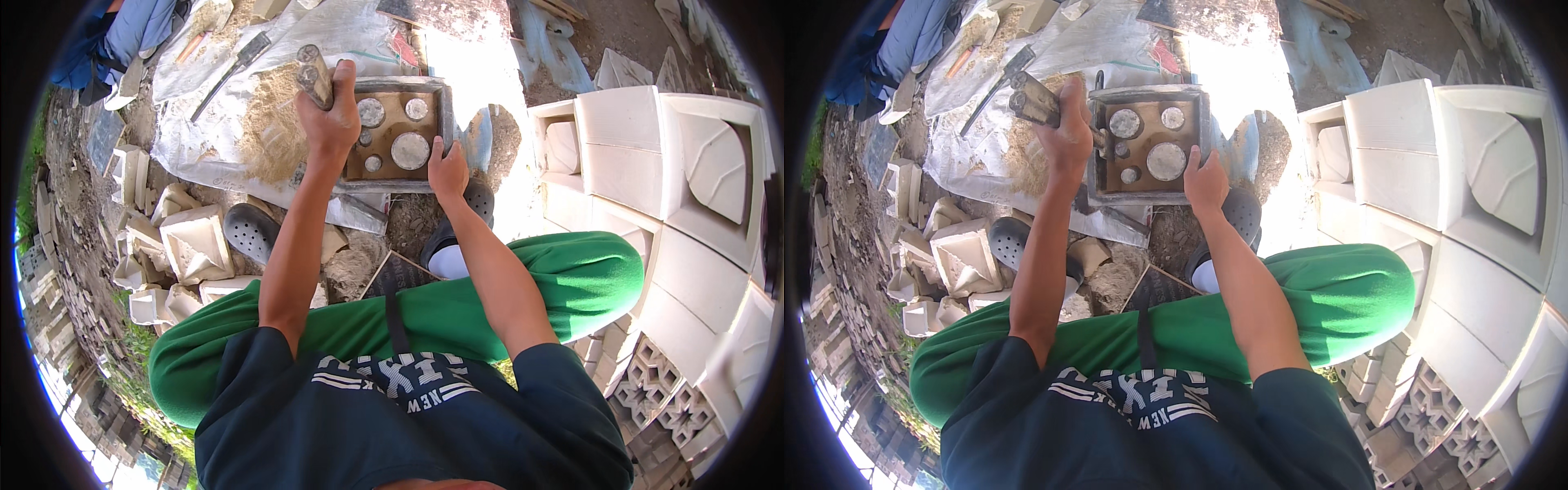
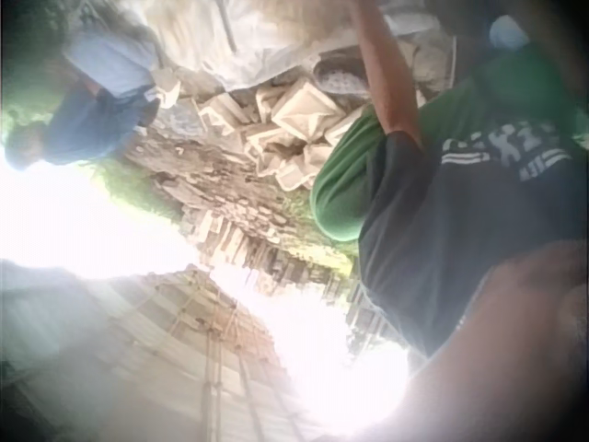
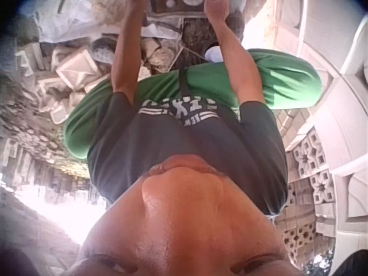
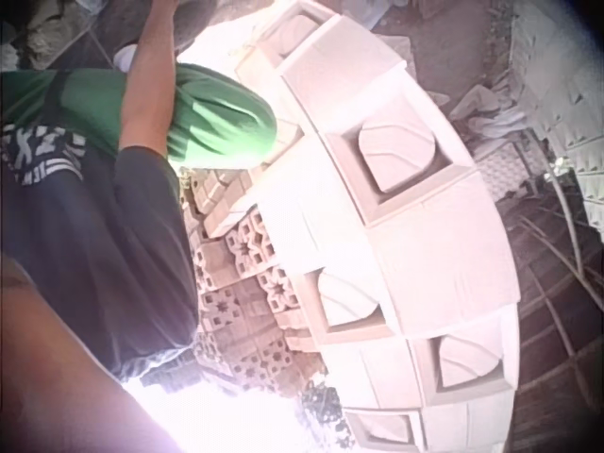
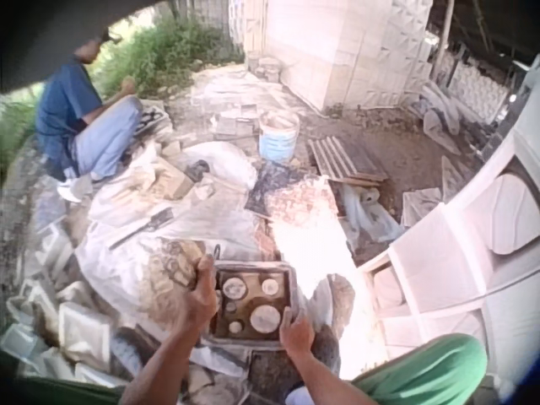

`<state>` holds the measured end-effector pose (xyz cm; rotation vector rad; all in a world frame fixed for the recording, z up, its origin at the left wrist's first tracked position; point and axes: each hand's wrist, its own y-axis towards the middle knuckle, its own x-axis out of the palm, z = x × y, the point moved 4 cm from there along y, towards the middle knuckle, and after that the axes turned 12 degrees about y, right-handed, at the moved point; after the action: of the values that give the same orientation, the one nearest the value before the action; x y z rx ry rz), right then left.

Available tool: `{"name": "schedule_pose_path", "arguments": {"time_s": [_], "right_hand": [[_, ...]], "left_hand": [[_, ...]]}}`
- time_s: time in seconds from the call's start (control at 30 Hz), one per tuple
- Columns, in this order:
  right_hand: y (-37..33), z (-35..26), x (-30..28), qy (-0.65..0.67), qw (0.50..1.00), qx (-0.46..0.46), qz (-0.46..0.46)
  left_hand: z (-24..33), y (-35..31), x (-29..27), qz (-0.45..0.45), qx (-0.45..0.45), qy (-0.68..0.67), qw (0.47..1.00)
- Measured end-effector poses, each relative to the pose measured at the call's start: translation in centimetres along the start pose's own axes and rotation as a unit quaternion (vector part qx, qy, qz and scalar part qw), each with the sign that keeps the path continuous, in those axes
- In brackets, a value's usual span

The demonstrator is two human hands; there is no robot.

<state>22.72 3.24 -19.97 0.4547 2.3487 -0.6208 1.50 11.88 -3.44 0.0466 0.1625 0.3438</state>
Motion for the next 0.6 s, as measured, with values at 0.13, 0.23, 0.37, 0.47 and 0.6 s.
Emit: {"name": "schedule_pose_path", "arguments": {"time_s": [0.13, 0.23, 0.37, 0.47, 0.6], "right_hand": [[0.0, -0.2, -0.2, -0.005, 0.999, -0.029, 0.022], [-0.2, -1.2, -0.3, 0.0, 1.0, 0.004, -0.018], [0.2, -0.3, -0.1, 0.001, 1.0, -0.016, 0.001], [-0.1, -0.5, -0.2, 0.007, 1.0, -0.022, -0.005], [0.5, -0.6, 0.2, -0.01, 0.999, -0.03, -0.016]], "left_hand": [[1.8, -0.5, -0.2, -0.015, 0.005, 0.011, 1.0], [0.3, 0.8, -0.1, -0.02, 0.104, 0.1, 0.989], [0.3, 1.3, 0.4, -0.021, 0.048, 0.059, 0.997], [2.1, 0.7, 0.1, -0.011, 0.059, 0.0, 0.998], [0.0, 1.9, -0.2, -0.022, 0.071, 0.036, 0.997]]}}
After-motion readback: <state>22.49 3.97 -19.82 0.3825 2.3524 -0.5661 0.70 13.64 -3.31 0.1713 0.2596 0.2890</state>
